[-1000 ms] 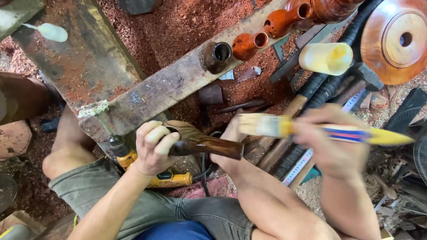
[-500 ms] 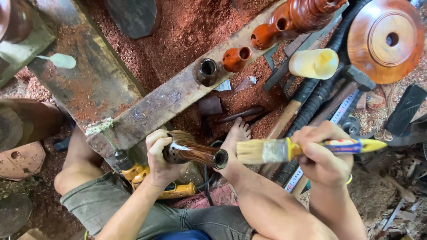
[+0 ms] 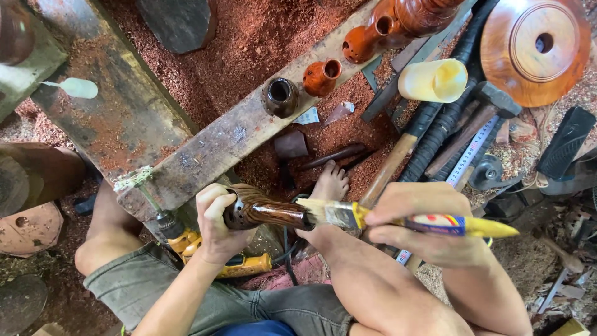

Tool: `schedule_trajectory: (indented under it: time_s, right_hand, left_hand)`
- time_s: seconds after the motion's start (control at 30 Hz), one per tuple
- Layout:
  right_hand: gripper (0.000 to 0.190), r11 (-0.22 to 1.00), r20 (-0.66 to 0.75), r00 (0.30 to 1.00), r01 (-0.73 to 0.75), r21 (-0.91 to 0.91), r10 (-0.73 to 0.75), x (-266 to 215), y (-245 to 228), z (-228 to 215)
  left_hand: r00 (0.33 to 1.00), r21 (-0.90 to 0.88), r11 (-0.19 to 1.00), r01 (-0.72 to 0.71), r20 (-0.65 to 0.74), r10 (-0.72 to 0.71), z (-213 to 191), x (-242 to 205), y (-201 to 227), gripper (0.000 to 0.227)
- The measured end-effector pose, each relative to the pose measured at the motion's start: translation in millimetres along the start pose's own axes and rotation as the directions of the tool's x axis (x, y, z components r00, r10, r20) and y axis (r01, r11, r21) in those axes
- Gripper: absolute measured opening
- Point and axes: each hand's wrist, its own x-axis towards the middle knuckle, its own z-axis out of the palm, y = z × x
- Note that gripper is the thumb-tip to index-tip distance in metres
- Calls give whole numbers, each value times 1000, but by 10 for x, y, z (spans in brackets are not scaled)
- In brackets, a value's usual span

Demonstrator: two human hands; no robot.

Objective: Apply varnish to a wooden object and polish it using a drill-mounted tool.

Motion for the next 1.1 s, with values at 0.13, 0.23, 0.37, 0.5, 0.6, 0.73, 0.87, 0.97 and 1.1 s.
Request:
schedule_trajectory:
  time_s: [0.13,0.23,0.37,0.5,0.6,0.73,0.87,0.97,1.1]
  right_hand:
    - [25,988,35,999,-5,-158,11,83,-41,47]
    - [25,960,46,996,86,-266,-76,149,-38,103]
    - [19,961,17,999,52,-273,-49,101,31,151]
    - [8,972,-63,974,-223,-72,218,-59,226,192]
    - [11,867,-87,880,-435,245,466,-111,343,224]
    - [12,615,-42,736,-531,583,676,24,326,324]
    - [14,465,41,709,-504,728,704,-18,405,329]
    - [15,394,63,756,-408,823,651,-93,403,244]
    - [16,658,-175,886,-174,733,429,-234,256,103]
  left_hand:
    - [999,12,999,-36,-9,36,-41,50,-17,73]
    - [999,33,999,-29,-23,30,-52,24,-47,72]
    - [999,48,998,-35,-9,36,-61,17,-58,73]
    - [1000,46,999,-29,-1,29,-58,2,-56,74]
    - [999,49,998,-41,4,41,-39,-11,-70,74]
    - [998,79,995,-58,8,57,-37,-58,-96,74]
    - [1000,12,1000,-23,-19,23,-24,-98,-71,77]
    - [996,-21,997,81,-25,-81,1,-131,-10,78]
    - [955,-171,943,285,137,-264,-3,-189,63,86]
